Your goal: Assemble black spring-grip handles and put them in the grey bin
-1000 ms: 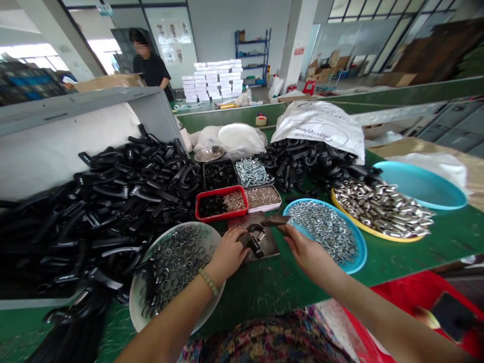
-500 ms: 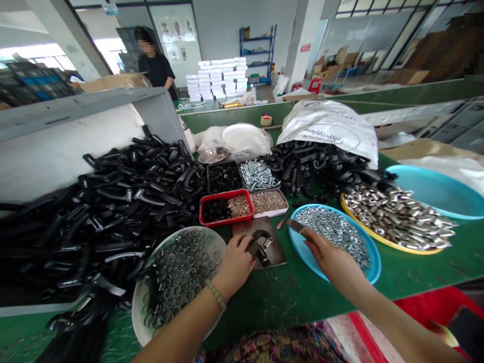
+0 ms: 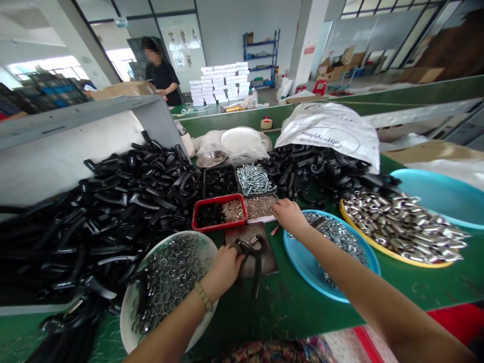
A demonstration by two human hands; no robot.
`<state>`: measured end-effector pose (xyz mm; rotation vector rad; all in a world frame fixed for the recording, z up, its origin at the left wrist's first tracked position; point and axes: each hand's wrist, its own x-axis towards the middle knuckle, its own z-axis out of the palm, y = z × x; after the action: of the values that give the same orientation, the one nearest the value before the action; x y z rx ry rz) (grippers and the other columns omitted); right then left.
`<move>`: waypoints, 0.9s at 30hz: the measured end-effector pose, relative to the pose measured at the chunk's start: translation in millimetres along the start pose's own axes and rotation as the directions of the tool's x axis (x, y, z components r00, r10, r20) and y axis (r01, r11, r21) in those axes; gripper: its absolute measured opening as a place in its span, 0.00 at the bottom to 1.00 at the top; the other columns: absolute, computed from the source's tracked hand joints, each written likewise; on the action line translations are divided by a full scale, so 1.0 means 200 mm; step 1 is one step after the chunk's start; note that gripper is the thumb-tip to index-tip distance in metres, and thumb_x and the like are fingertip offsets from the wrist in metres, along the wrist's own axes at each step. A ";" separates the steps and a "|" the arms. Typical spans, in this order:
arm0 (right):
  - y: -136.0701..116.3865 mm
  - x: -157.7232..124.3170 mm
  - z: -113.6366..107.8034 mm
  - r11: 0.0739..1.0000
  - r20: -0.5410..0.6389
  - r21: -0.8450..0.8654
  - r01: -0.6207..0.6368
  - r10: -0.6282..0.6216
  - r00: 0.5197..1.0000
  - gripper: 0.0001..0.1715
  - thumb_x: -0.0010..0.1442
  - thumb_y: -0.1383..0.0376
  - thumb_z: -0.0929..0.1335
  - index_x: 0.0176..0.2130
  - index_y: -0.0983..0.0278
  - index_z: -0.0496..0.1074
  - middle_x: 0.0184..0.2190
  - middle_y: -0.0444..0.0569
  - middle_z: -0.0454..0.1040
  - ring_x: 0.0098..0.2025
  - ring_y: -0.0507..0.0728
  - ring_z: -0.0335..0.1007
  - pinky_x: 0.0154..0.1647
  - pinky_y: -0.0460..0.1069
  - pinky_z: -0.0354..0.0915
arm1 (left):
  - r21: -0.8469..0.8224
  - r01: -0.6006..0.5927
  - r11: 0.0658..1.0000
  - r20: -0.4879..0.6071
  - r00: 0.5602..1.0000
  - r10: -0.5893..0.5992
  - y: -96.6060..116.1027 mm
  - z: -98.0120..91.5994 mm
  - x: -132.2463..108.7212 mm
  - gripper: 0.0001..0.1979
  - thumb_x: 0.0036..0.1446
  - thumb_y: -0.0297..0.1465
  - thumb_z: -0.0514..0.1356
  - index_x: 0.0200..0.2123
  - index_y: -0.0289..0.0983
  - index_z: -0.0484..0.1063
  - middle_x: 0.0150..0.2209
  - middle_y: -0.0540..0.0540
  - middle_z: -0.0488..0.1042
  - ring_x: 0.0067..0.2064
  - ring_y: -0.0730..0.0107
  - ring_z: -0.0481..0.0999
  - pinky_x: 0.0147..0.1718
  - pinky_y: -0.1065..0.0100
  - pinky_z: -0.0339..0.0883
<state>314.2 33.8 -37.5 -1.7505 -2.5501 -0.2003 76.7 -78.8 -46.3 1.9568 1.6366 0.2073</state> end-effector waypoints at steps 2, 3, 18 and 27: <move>-0.03 0.14 0.02 1.000 0.009 -0.007 0.024 -0.024 1.000 0.12 0.62 0.63 0.62 0.39 0.66 0.74 0.40 0.57 0.74 0.46 0.61 0.65 0.41 0.52 0.58 | 0.205 -0.066 0.977 -0.051 0.996 0.079 -0.01 -0.03 0.04 0.13 0.59 0.36 0.54 0.30 0.35 0.73 0.36 0.42 0.73 0.43 0.58 0.70 0.44 0.61 0.62; -0.03 0.18 0.04 0.999 0.012 -0.007 0.034 -0.034 0.999 0.11 0.62 0.65 0.62 0.38 0.67 0.74 0.40 0.58 0.74 0.46 0.61 0.65 0.40 0.52 0.58 | 0.267 -0.088 0.960 -0.074 0.991 0.111 0.00 -0.05 0.08 0.14 0.59 0.38 0.54 0.29 0.36 0.73 0.36 0.41 0.73 0.44 0.57 0.70 0.44 0.61 0.62; 0.06 0.23 0.13 0.983 -0.027 0.184 -0.010 0.015 1.000 0.10 0.62 0.66 0.62 0.36 0.67 0.72 0.38 0.57 0.74 0.44 0.61 0.66 0.42 0.51 0.58 | 0.404 -0.107 0.909 -0.212 0.955 0.207 0.24 -0.08 0.86 0.10 0.59 0.33 0.54 0.36 0.37 0.74 0.42 0.40 0.73 0.47 0.56 0.65 0.46 0.53 0.53; -0.15 -0.07 0.07 0.880 -0.049 0.472 0.050 -0.031 0.998 0.08 0.61 0.67 0.62 0.36 0.63 0.70 0.33 0.46 0.75 0.34 0.52 0.71 0.36 0.46 0.64 | 0.259 -0.159 0.953 -0.302 0.924 0.236 0.22 -0.09 0.85 0.13 0.62 0.30 0.49 0.34 0.35 0.73 0.40 0.39 0.74 0.46 0.56 0.68 0.47 0.52 0.53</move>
<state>291.2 12.8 -55.7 -1.4851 -2.3380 0.3582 146.5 83.0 -48.9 2.3731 1.7278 0.4655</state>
